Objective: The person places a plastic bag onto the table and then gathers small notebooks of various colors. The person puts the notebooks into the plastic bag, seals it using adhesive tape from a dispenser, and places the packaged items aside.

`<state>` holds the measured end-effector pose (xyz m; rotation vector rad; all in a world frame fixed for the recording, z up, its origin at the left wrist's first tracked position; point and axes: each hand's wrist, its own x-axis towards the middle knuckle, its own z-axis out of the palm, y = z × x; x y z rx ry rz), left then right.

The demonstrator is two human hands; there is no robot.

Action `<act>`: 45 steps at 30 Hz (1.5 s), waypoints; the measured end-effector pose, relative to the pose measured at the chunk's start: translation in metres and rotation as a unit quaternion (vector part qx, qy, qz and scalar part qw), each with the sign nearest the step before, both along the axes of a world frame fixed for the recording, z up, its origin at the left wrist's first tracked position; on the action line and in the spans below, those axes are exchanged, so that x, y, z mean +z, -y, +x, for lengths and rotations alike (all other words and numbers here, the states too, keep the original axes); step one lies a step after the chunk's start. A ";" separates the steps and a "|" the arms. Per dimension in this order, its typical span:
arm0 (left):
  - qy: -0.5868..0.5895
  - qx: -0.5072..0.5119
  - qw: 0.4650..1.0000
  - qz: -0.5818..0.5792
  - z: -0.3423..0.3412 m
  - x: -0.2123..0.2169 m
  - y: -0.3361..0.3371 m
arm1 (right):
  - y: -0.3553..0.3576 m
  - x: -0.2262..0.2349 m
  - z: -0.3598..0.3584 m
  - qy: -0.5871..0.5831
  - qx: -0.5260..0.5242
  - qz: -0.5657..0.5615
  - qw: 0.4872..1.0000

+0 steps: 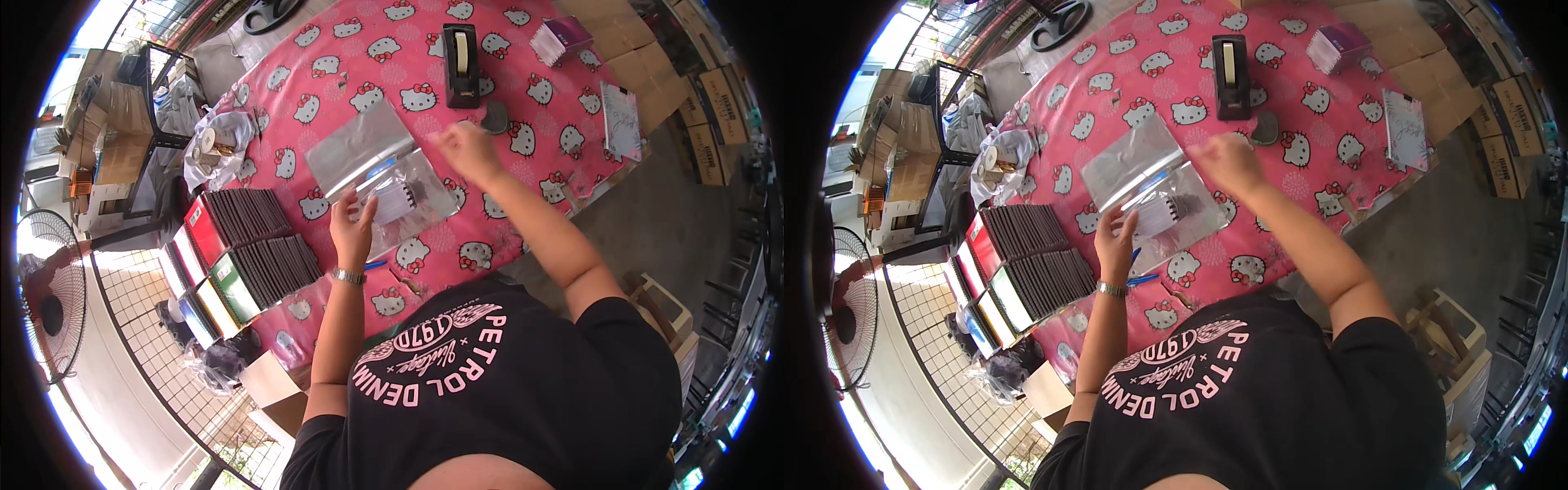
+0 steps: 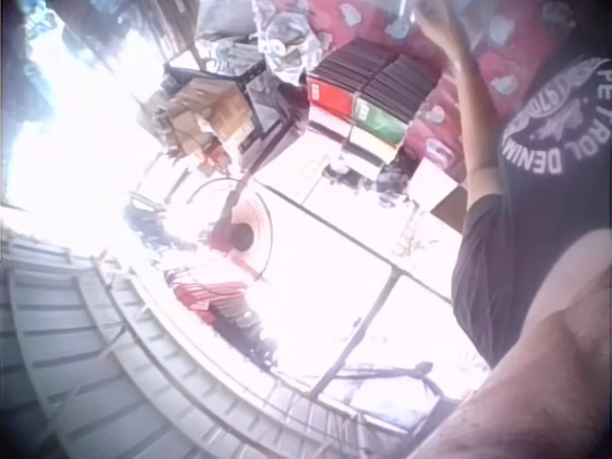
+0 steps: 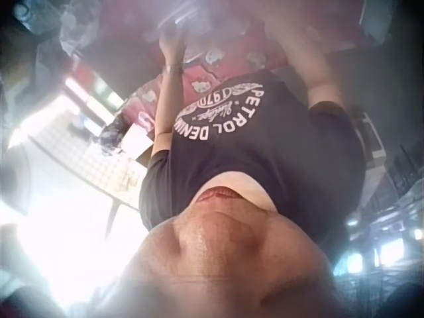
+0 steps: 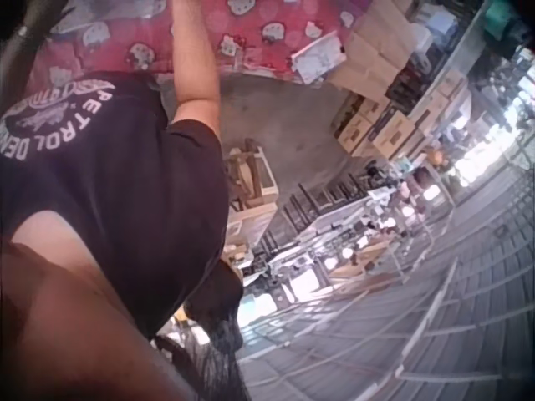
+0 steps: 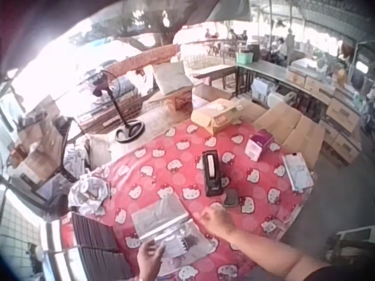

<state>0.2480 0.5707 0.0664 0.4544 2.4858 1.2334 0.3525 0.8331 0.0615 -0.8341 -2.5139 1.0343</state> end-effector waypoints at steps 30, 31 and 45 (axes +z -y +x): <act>-0.302 -0.218 0.920 -0.119 0.047 0.061 0.003 | 0.065 0.059 -0.015 -0.107 0.229 -0.322 0.912; -0.259 -0.204 0.942 -0.064 0.041 0.064 0.009 | 0.054 0.067 -0.011 -0.070 0.209 -0.435 0.873; 0.267 -0.154 0.933 0.184 -0.049 -0.034 0.008 | 0.057 -0.008 -0.039 -0.071 0.315 -0.153 0.934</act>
